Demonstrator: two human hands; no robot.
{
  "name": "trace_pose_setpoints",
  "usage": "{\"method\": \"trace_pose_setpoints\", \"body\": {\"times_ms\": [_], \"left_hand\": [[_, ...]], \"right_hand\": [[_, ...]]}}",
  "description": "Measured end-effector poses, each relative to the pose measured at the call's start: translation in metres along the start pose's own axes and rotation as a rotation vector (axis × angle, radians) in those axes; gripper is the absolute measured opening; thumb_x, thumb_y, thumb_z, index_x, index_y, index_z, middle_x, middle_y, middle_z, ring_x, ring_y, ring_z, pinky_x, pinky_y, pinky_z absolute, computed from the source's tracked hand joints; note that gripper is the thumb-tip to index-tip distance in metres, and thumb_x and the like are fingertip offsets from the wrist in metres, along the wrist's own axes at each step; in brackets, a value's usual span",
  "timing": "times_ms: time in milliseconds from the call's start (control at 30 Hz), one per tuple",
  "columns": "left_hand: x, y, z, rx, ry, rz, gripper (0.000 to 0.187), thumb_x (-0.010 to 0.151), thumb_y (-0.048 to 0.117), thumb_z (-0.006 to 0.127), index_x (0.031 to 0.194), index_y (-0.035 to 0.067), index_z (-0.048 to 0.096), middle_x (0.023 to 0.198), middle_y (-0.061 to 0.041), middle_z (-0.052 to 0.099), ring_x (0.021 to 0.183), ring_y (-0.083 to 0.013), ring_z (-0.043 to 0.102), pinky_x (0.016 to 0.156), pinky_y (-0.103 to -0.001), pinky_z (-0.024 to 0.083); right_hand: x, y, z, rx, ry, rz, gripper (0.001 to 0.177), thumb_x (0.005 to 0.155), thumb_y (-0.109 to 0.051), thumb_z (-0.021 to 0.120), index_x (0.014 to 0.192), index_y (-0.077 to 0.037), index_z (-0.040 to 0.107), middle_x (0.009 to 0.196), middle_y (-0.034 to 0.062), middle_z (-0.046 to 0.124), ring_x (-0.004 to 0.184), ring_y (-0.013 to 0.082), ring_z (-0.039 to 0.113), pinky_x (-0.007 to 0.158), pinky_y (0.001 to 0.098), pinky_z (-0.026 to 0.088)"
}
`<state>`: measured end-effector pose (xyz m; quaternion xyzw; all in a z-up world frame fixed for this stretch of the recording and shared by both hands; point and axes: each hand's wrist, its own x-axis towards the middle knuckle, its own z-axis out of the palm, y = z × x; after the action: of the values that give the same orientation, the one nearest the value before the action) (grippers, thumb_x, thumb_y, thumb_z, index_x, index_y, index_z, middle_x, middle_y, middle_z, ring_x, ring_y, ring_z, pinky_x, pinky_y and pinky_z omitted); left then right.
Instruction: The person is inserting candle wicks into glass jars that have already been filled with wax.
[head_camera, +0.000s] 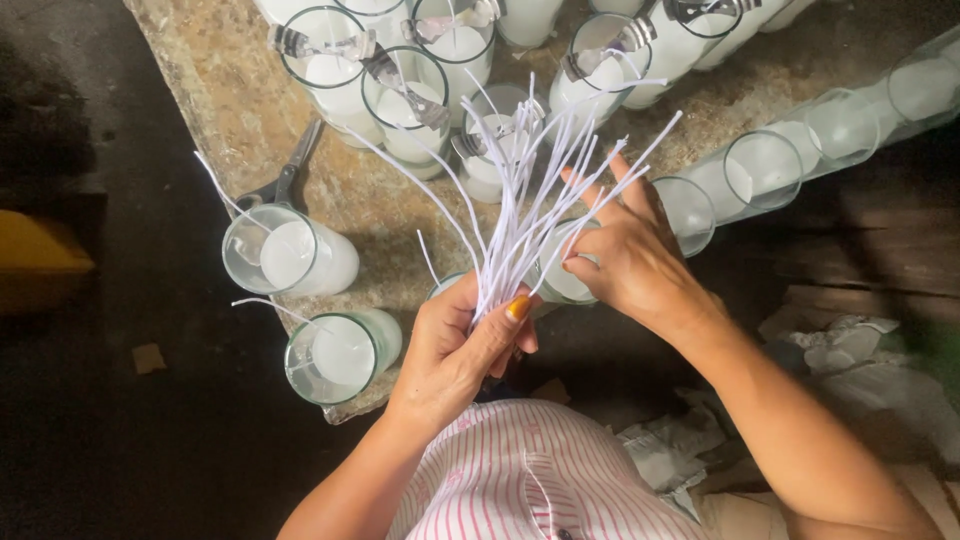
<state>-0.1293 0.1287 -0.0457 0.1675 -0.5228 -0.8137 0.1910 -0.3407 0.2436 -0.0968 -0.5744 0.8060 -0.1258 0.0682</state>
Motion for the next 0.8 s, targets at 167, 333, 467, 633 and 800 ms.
{"method": "trace_pose_setpoints", "body": {"times_ms": [167,333,467,633,800], "left_hand": [[0.001,0.0,0.0,0.005,-0.001,-0.004,0.019,0.101,0.016,0.064,0.095,-0.001,0.069,0.068,-0.013,0.071,0.047,-0.0074,0.054,0.048,-0.021,0.046],[0.0,0.009,0.001,0.057,-0.035,-0.107,0.027,0.102,0.03,0.06,0.102,0.004,0.065,0.071,-0.007,0.064,0.05,-0.0082,0.047,0.047,-0.02,0.039],[0.001,0.008,0.006,0.1,-0.088,-0.116,0.028,0.102,0.032,0.06,0.104,0.005,0.068,0.071,-0.005,0.066,0.051,-0.0091,0.048,0.049,-0.021,0.04],[0.009,-0.001,0.031,0.149,-0.137,-0.059,0.025,0.103,0.032,0.059,0.102,0.008,0.067,0.073,0.0,0.067,0.054,-0.0067,0.049,0.05,-0.02,0.039],[0.024,-0.017,0.058,0.238,-0.094,-0.016,0.026,0.103,0.034,0.058,0.088,0.013,0.064,0.074,0.004,0.064,0.06,-0.0041,0.051,0.054,-0.021,0.04]], "right_hand": [[-0.001,0.004,0.005,-0.057,-0.016,0.015,0.006,0.076,-0.026,0.084,0.078,-0.022,0.08,0.161,0.0033,0.051,0.154,0.0497,0.022,0.117,0.064,0.026],[-0.012,-0.007,-0.045,0.049,0.037,-0.027,0.007,0.078,-0.015,0.08,0.084,-0.017,0.076,0.159,0.0212,0.047,0.154,0.0518,0.022,0.125,0.0593,0.016],[-0.029,-0.037,-0.084,0.289,0.326,-0.027,0.013,0.087,0.005,0.076,0.099,0.0,0.077,0.135,0.0239,0.065,0.138,0.0411,0.05,0.12,0.0507,0.043],[-0.046,-0.033,-0.077,0.994,0.215,0.051,0.016,0.086,-0.005,0.074,0.1,0.004,0.07,0.12,0.0193,0.069,0.118,0.0249,0.067,0.104,0.0317,0.052],[-0.048,-0.004,-0.086,1.094,0.233,0.068,0.006,0.092,-0.001,0.071,0.097,-0.002,0.069,0.117,0.0136,0.072,0.122,0.0249,0.068,0.114,0.0365,0.052]]}}
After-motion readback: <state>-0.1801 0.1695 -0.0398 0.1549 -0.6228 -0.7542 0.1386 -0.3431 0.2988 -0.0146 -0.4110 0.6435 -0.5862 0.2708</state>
